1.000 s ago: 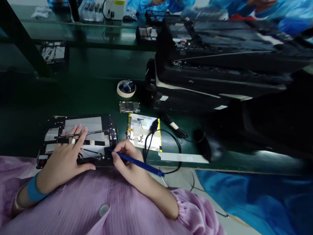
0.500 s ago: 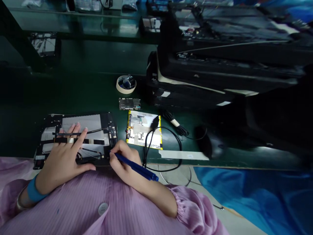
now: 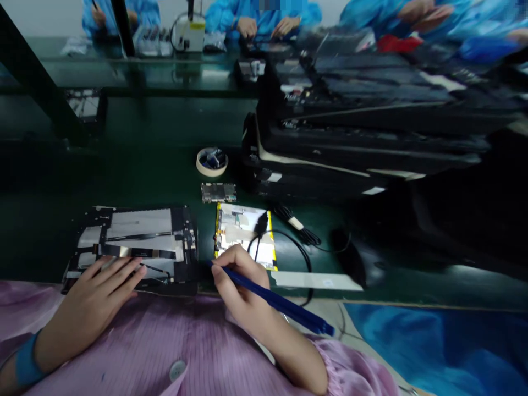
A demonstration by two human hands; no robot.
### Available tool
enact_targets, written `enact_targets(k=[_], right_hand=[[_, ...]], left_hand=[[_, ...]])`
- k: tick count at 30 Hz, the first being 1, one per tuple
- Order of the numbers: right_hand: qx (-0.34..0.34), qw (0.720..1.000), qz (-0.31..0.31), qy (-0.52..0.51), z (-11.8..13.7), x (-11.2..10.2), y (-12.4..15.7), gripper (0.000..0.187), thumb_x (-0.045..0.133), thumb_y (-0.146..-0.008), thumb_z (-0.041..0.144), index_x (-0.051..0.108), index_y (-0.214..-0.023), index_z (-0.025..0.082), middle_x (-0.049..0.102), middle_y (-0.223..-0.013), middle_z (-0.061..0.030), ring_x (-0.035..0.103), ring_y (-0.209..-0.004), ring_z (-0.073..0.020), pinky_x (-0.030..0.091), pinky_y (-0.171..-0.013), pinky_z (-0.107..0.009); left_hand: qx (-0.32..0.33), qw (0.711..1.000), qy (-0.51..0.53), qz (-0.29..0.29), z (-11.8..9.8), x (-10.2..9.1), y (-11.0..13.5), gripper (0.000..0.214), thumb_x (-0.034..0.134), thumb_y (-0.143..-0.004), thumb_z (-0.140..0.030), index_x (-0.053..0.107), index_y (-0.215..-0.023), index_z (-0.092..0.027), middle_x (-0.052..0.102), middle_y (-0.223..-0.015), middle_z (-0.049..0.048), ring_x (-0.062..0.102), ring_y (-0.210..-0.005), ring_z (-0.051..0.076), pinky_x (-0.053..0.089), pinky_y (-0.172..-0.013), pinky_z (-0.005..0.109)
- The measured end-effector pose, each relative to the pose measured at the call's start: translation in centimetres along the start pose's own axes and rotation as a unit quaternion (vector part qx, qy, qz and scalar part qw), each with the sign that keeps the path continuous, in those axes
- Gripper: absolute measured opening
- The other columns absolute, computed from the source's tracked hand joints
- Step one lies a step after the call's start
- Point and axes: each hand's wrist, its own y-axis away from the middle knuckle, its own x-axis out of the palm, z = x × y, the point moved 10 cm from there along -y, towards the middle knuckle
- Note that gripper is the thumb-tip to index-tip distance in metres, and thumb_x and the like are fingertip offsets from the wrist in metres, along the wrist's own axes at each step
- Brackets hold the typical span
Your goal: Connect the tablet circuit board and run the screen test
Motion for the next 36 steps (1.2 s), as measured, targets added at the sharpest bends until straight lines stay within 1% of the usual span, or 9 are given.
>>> enact_targets(k=[3,6,13,19,23,27,30,34,36], right_hand=[[-0.037,0.998,-0.017,0.048,0.8,-1.3,-1.8,0.012,0.053,-0.095,0.022,0.053,-0.083,0.024,0.055,-0.061,0.0047,0.051,-0.048,-0.0118,0.039,-0.045,-0.022],[-0.064,0.989,0.037,0.125,1.0,-0.4,-4.6,0.009,0.051,-0.095,0.025,0.051,-0.087,0.023,0.058,-0.062,0.0039,0.055,-0.049,-0.0134,0.041,-0.047,-0.023],[-0.149,0.848,0.186,0.473,0.0,7.5,-12.2,0.022,0.054,-0.078,0.001,0.060,-0.092,0.017,0.068,-0.085,-0.0089,0.066,-0.079,-0.0240,0.046,-0.064,-0.030],[-0.195,0.818,0.183,0.509,-1.0,11.1,-18.0,0.030,0.049,-0.088,0.003,0.068,-0.109,0.012,0.070,-0.098,-0.0145,0.065,-0.095,-0.0264,0.050,-0.082,-0.035],[-0.144,0.824,0.095,0.539,-3.3,8.0,-20.8,0.044,0.042,-0.092,0.003,0.059,-0.132,0.009,0.064,-0.124,-0.0217,0.060,-0.115,-0.0303,0.046,-0.100,-0.045],[-0.080,0.829,0.014,0.553,-5.4,4.9,-22.2,0.035,0.056,-0.097,0.017,0.059,-0.130,0.008,0.059,-0.132,-0.0218,0.058,-0.120,-0.0321,0.047,-0.101,-0.051],[-0.074,0.837,-0.022,0.541,-5.2,4.7,-22.4,0.035,0.063,-0.097,0.032,0.059,-0.127,0.015,0.058,-0.132,-0.0116,0.059,-0.117,-0.0272,0.050,-0.099,-0.051],[-0.113,0.861,-0.068,0.491,-2.1,4.4,-21.0,0.036,0.068,-0.089,0.024,0.062,-0.121,0.011,0.063,-0.126,-0.0170,0.059,-0.118,-0.0298,0.049,-0.100,-0.048],[-0.149,0.876,-0.092,0.449,0.2,2.2,-19.2,0.031,0.072,-0.081,0.027,0.068,-0.110,0.016,0.068,-0.117,-0.0138,0.062,-0.114,-0.0278,0.051,-0.098,-0.040]], left_hand=[[-0.055,0.997,-0.003,0.051,4.2,1.2,-1.9,0.041,0.041,-0.097,-0.011,0.060,-0.133,-0.021,0.063,-0.137,0.0073,0.061,-0.122,0.028,0.051,-0.098,0.046],[-0.142,0.983,0.020,0.117,10.4,2.8,-6.0,0.041,0.044,-0.097,-0.013,0.060,-0.134,-0.021,0.061,-0.139,0.0101,0.063,-0.117,0.032,0.054,-0.091,0.048],[-0.245,0.967,0.015,0.069,23.2,4.0,-20.6,0.037,0.061,-0.093,-0.035,0.058,-0.126,-0.018,0.061,-0.128,0.0109,0.063,-0.108,0.024,0.055,-0.090,0.046],[-0.311,0.945,0.095,-0.021,28.9,4.5,-26.6,0.039,0.062,-0.092,-0.036,0.058,-0.125,-0.017,0.060,-0.127,0.0119,0.063,-0.108,0.025,0.055,-0.090,0.046],[-0.329,0.923,0.179,-0.087,29.4,5.4,-25.5,0.040,0.062,-0.092,-0.036,0.057,-0.126,-0.017,0.060,-0.129,0.0119,0.062,-0.110,0.025,0.055,-0.091,0.047],[-0.311,0.894,0.283,-0.155,27.4,4.2,-24.8,0.039,0.062,-0.092,-0.035,0.058,-0.126,-0.018,0.058,-0.132,0.0116,0.061,-0.113,0.026,0.053,-0.093,0.049],[-0.259,0.866,0.381,-0.192,23.2,1.2,-26.5,0.036,0.061,-0.093,-0.036,0.059,-0.125,-0.019,0.059,-0.132,0.0111,0.060,-0.115,0.026,0.052,-0.096,0.050],[-0.159,0.812,0.528,-0.192,14.6,-3.4,-30.7,0.040,0.059,-0.093,-0.043,0.061,-0.124,-0.017,0.063,-0.131,0.0121,0.061,-0.118,0.026,0.050,-0.099,0.048],[-0.132,0.779,0.585,-0.186,10.9,-5.0,-32.5,0.043,0.061,-0.090,-0.048,0.065,-0.120,-0.018,0.066,-0.131,0.0132,0.060,-0.121,0.028,0.049,-0.100,0.045]])
